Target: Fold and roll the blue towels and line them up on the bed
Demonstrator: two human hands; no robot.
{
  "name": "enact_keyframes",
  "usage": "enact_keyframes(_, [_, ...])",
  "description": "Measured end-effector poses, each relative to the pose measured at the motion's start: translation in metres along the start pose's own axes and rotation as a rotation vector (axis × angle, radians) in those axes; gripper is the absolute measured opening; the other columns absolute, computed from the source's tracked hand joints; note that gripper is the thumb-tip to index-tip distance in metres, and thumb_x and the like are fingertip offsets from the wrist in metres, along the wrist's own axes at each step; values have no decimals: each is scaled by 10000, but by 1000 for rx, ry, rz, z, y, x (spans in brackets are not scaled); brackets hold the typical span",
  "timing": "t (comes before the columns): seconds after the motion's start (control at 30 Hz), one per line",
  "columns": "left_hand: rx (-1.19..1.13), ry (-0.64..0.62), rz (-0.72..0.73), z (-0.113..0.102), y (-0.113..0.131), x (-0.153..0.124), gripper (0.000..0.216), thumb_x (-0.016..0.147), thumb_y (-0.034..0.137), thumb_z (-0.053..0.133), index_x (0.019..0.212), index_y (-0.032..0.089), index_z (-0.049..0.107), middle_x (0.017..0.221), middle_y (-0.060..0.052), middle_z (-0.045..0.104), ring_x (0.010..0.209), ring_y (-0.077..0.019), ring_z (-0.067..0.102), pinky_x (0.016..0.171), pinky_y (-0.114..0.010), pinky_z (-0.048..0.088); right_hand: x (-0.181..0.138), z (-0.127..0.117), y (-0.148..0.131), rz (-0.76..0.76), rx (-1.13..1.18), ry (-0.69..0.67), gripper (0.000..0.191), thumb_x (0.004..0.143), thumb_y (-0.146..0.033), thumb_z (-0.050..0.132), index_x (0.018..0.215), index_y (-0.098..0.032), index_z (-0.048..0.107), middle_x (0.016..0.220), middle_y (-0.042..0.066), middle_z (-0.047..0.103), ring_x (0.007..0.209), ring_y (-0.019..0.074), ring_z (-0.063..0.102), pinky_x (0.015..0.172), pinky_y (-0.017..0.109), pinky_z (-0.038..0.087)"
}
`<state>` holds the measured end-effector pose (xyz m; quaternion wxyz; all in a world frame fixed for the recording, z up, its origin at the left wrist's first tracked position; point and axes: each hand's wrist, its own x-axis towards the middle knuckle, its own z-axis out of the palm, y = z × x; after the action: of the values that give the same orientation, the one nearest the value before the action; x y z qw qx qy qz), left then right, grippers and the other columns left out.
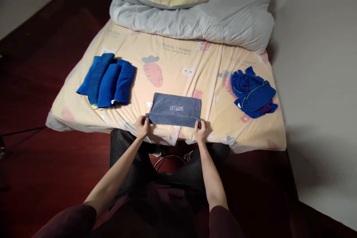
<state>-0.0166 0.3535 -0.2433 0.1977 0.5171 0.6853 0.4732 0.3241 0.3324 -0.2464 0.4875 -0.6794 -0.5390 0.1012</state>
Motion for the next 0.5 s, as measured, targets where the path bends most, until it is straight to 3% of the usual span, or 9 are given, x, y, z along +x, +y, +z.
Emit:
enact_keyframes(0.2, [24, 9, -41, 3, 2, 0, 105, 859, 283, 577, 781, 212, 577, 661, 6, 525, 622, -158, 502, 623, -281, 399, 1, 0, -4, 22, -12, 6, 324, 961, -462, 572, 754, -213, 580, 664, 25, 622, 588, 150, 551, 609, 274, 470])
enact_keyframes(0.5, [14, 23, -62, 6, -1, -2, 165, 856, 327, 578, 978, 219, 606, 700, 22, 563, 610, -143, 521, 631, -271, 422, 2, 1, -6, 43, -23, 9, 280, 936, -455, 578, 904, -182, 633, 643, 15, 618, 543, 146, 543, 579, 272, 477])
